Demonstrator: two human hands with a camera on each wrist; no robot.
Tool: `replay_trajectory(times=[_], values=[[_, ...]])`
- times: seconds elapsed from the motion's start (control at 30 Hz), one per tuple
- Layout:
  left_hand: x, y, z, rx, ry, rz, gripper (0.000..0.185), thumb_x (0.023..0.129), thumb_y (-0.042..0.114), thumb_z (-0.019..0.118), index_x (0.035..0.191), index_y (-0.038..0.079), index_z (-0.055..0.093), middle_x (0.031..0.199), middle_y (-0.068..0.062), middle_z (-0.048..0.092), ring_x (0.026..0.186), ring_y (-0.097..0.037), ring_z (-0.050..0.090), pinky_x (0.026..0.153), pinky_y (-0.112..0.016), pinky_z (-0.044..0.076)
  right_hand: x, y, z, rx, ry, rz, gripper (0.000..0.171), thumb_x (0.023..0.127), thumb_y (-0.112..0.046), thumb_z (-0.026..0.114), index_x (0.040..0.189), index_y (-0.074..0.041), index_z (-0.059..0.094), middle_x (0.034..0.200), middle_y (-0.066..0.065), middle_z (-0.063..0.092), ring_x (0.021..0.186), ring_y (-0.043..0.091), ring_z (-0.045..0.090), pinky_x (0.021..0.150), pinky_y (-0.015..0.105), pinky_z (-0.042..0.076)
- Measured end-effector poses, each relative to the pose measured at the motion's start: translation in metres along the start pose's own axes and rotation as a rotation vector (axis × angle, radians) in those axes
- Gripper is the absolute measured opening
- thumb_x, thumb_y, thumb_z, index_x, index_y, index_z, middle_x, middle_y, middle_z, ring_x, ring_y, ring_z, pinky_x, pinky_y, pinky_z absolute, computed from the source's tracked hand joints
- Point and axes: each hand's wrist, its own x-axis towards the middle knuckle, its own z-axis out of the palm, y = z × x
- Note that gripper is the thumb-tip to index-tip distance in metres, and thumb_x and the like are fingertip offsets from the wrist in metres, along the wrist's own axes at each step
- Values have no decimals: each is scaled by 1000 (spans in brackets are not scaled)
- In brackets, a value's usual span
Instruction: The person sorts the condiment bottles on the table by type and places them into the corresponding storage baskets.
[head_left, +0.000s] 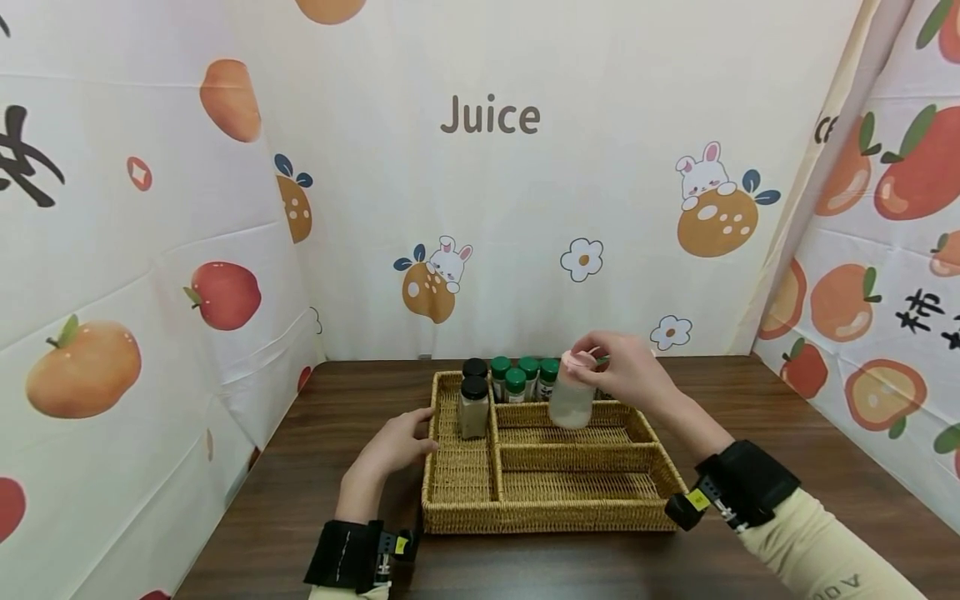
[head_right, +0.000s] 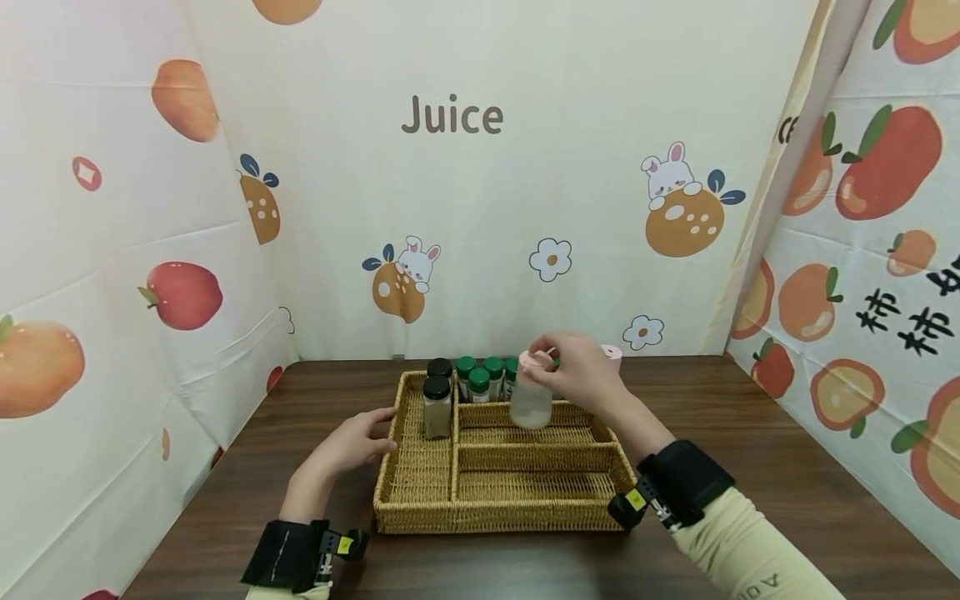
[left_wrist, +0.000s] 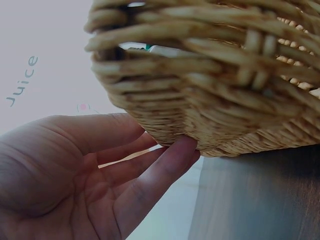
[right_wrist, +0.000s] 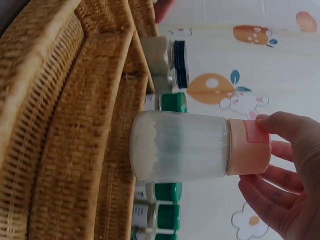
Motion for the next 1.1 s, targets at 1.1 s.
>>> replay_trajectory(times=[1.1], values=[[-5, 4, -2, 45, 19, 31, 58, 96, 9, 65, 150, 4, 44, 153, -23, 44, 137, -44, 46, 101, -59, 46, 10, -41, 56, 16, -115, -61, 17, 90, -32, 75, 102, -20, 71, 98, -1, 70, 80, 12, 60, 68, 30, 47]])
